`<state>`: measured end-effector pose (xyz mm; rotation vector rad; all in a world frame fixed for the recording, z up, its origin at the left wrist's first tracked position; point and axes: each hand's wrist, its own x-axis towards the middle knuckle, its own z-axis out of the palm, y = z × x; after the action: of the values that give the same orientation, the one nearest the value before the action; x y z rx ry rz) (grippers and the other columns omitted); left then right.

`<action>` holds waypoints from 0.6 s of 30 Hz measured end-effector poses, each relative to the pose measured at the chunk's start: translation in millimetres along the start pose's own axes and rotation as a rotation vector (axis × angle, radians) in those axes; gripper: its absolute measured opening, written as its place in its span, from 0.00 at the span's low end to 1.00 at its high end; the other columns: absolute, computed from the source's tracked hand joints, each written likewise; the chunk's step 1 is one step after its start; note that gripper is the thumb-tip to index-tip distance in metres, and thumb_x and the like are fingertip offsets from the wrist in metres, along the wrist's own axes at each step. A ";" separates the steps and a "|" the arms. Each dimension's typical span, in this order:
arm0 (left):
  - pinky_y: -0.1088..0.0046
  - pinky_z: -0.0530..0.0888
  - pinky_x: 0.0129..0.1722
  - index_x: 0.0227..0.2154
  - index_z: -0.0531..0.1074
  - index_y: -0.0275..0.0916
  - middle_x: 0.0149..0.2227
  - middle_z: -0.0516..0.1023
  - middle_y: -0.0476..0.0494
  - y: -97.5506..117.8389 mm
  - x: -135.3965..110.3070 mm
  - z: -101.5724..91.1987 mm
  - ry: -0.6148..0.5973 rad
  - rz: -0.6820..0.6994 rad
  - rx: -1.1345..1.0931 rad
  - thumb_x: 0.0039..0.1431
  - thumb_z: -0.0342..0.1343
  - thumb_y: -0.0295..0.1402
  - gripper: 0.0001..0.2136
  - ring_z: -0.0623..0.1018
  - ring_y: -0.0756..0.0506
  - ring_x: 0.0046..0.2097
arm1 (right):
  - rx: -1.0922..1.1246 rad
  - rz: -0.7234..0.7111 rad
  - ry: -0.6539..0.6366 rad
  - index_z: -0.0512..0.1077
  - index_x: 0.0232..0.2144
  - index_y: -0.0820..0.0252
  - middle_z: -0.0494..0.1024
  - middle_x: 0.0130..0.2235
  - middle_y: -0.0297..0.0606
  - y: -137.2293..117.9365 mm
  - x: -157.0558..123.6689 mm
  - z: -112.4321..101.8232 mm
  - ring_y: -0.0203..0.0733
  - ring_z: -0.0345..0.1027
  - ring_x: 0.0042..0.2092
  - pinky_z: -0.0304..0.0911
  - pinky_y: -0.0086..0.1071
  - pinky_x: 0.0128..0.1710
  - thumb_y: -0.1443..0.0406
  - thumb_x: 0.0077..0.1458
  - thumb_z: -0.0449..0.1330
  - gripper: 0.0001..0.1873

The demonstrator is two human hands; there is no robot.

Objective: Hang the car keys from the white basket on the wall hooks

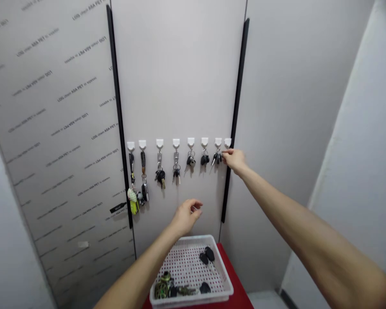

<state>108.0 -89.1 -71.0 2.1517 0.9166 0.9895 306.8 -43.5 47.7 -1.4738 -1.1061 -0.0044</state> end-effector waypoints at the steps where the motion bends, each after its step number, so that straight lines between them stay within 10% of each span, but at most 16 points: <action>1: 0.78 0.65 0.32 0.31 0.66 0.34 0.31 0.70 0.46 -6.0 -3.7 -0.1 -0.004 -0.022 0.004 0.42 0.46 0.27 0.11 0.67 0.53 0.30 | -0.023 -0.034 0.041 0.67 0.27 0.66 0.70 0.21 0.36 3.2 -8.0 -0.8 0.31 0.62 0.23 0.58 0.25 0.25 0.69 0.37 0.50 0.11; 5: 0.77 0.64 0.33 0.31 0.66 0.34 0.30 0.70 0.45 -43.2 -28.7 2.5 -0.049 -0.108 0.045 0.42 0.45 0.27 0.11 0.67 0.53 0.30 | -0.113 -0.171 -0.016 0.66 0.31 0.65 0.70 0.28 0.38 29.7 -71.7 6.7 0.31 0.61 0.27 0.57 0.26 0.29 0.68 0.39 0.48 0.13; 12: 0.78 0.64 0.31 0.30 0.66 0.35 0.27 0.70 0.47 -100.7 -91.9 20.7 -0.241 -0.199 0.151 0.41 0.45 0.27 0.11 0.68 0.52 0.30 | -0.275 -0.248 -0.994 0.68 0.26 0.65 0.71 0.28 0.38 108.7 -226.5 31.0 0.33 0.62 0.29 0.56 0.25 0.31 0.70 0.39 0.48 0.11; 18: 0.78 0.63 0.30 0.31 0.66 0.37 0.29 0.70 0.47 -109.3 -110.4 32.5 -0.419 -0.221 0.207 0.39 0.47 0.28 0.12 0.68 0.51 0.30 | -0.537 -0.382 -0.979 0.67 0.30 0.64 0.68 0.34 0.40 125.9 -239.0 32.5 0.36 0.59 0.36 0.53 0.26 0.36 0.72 0.41 0.47 0.13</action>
<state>43.8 -118.3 -213.2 2.2438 1.0497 0.3279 235.3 -139.7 -196.5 -1.7446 -2.3107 0.1824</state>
